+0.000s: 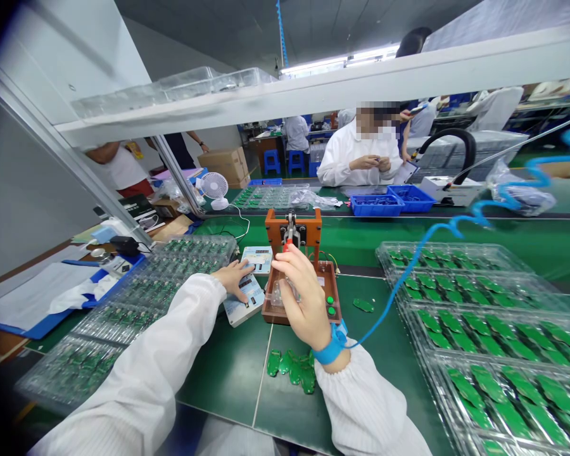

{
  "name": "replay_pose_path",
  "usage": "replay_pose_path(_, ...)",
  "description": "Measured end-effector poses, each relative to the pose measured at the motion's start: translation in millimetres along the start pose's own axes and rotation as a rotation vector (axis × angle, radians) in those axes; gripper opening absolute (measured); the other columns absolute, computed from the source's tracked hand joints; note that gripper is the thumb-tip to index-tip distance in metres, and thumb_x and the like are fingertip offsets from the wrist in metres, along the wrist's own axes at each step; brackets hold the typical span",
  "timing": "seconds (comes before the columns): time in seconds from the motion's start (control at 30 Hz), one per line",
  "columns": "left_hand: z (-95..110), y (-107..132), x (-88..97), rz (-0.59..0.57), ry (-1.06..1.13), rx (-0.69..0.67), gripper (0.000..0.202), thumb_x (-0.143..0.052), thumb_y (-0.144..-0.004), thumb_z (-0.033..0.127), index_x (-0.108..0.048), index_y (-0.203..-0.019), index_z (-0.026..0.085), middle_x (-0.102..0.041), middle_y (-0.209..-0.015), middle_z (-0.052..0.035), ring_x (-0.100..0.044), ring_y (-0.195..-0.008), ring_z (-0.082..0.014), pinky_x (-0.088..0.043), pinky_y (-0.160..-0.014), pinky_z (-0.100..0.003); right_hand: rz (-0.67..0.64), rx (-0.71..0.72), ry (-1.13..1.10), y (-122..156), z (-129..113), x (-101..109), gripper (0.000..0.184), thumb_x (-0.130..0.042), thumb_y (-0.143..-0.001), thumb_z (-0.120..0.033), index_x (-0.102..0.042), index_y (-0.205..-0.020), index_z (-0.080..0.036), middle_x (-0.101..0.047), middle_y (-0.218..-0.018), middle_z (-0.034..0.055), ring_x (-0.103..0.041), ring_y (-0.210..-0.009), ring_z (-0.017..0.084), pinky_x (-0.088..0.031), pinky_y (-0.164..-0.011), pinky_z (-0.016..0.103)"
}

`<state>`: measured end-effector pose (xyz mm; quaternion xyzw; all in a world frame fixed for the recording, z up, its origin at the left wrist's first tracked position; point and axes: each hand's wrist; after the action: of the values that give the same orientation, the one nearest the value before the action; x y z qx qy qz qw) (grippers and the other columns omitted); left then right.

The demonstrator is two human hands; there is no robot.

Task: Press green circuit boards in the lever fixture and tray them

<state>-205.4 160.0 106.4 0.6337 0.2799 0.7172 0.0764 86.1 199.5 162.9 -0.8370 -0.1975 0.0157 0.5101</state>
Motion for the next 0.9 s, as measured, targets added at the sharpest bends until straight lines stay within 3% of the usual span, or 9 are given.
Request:
replay_pose_path(0.3,12.2,-5.6,5.7,-0.046,-0.076,0.009,0.134,-0.094,-0.046,0.056,-0.028,-0.159,0.029,-0.012,-0.171,-0.0150,-0.005,-0.154,-0.0506,-0.023,-0.118,-0.071,0.009,0.005,0.000,0.2,-0.7,-1.0,0.046,-0.052,-0.095,-0.005,-0.058,-0.134,-0.028,-0.063,-0.134,0.0064,-0.046,-0.144,0.029,-0.047,-0.116,0.056)
replay_pose_path(0.43,23.0,7.9,15.4,-0.029,-0.100,0.013,0.123,-0.095,-0.049,0.051,-0.036,-0.154,0.030,-0.013,-0.171,-0.0133,-0.010,-0.154,-0.0481,-0.028,-0.118,-0.067,0.014,0.005,0.018,-0.4,-0.2,-0.9,0.045,-0.052,-0.096,-0.006,-0.059,-0.134,-0.029,-0.064,-0.133,0.0067,-0.048,-0.143,0.031,-0.048,-0.115,0.058)
replay_pose_path(0.5,28.6,23.1,19.4,0.096,-0.042,0.004,0.109,-0.094,-0.051,0.045,-0.045,-0.147,0.026,-0.020,-0.169,-0.0153,-0.023,-0.151,-0.0465,-0.036,-0.115,-0.061,0.007,0.010,0.023,-0.7,0.0,-0.3,0.044,-0.052,-0.096,-0.007,-0.058,-0.134,-0.029,-0.064,-0.133,0.0068,-0.048,-0.143,0.031,-0.048,-0.114,0.058)
replay_pose_path(0.57,36.9,42.2,18.5,0.258,0.008,0.011,0.080,-0.087,-0.067,0.042,-0.053,-0.136,0.021,-0.040,-0.159,-0.0175,-0.045,-0.139,-0.0398,-0.045,-0.108,-0.051,0.003,0.022,0.029,-0.9,0.2,0.2,0.044,-0.051,-0.096,-0.006,-0.059,-0.134,-0.028,-0.064,-0.133,0.0068,-0.048,-0.143,0.030,-0.049,-0.114,0.057)
replay_pose_path(0.63,50.1,60.9,9.0,0.460,0.098,0.018,0.036,-0.069,-0.087,0.037,-0.058,-0.117,0.019,-0.065,-0.127,-0.0129,-0.064,-0.112,-0.0287,-0.050,-0.093,-0.040,0.009,0.031,0.039,-1.2,0.5,0.5,0.044,-0.051,-0.097,-0.007,-0.059,-0.134,-0.028,-0.065,-0.133,0.0065,-0.050,-0.141,0.029,-0.049,-0.113,0.056)
replay_pose_path(0.67,58.9,68.6,0.4,0.579,0.170,0.001,0.018,-0.058,-0.093,0.034,-0.059,-0.105,0.020,-0.069,-0.106,-0.0081,-0.066,-0.095,-0.0237,-0.050,-0.083,-0.036,0.015,0.033,0.046,-1.7,0.8,0.6,0.044,-0.051,-0.097,-0.007,-0.060,-0.133,-0.029,-0.065,-0.132,0.0063,-0.051,-0.140,0.029,-0.049,-0.113,0.056)
replay_pose_path(0.7,69.0,74.6,-10.7,0.716,0.260,-0.049,0.013,-0.051,-0.097,0.031,-0.057,-0.091,0.021,-0.067,-0.086,-0.0034,-0.064,-0.079,-0.0197,-0.047,-0.073,-0.032,0.024,0.036,0.055,-2.4,1.1,0.7,0.043,-0.051,-0.097,-0.007,-0.060,-0.133,-0.029,-0.066,-0.131,0.0061,-0.052,-0.139,0.029,-0.050,-0.112,0.056)
replay_pose_path(0.77,91.2,80.5,-37.8,0.936,0.395,-0.255,0.028,-0.048,-0.098,0.029,-0.046,-0.071,0.022,-0.055,-0.065,0.0010,-0.054,-0.060,-0.0150,-0.039,-0.060,-0.029,0.040,0.050,0.085,-5.2,2.1,1.3,0.041,-0.053,-0.097,-0.009,-0.062,-0.131,-0.030,-0.068,-0.128,0.0057,-0.056,-0.135,0.029,-0.052,-0.109,0.054)
replay_pose_path(0.9,130.4,74.1,-88.1,1.165,0.406,-0.640,0.032,-0.051,-0.092,0.015,-0.037,-0.065,0.022,-0.047,-0.057,0.0021,-0.045,-0.052,-0.0136,-0.031,-0.053,-0.030,0.060,0.132,0.186,-14.0,6.5,4.5,0.042,-0.061,-0.096,-0.012,-0.060,-0.134,-0.029,-0.071,-0.120,0.0061,-0.063,-0.123,0.026,-0.056,-0.101,0.048)
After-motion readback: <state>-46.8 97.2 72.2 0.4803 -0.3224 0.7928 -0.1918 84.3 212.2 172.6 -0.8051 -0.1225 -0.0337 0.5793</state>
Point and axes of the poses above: each hand's wrist, its own y-axis away from the middle knuckle, its own x-axis out of the back of the hand, z = x × y
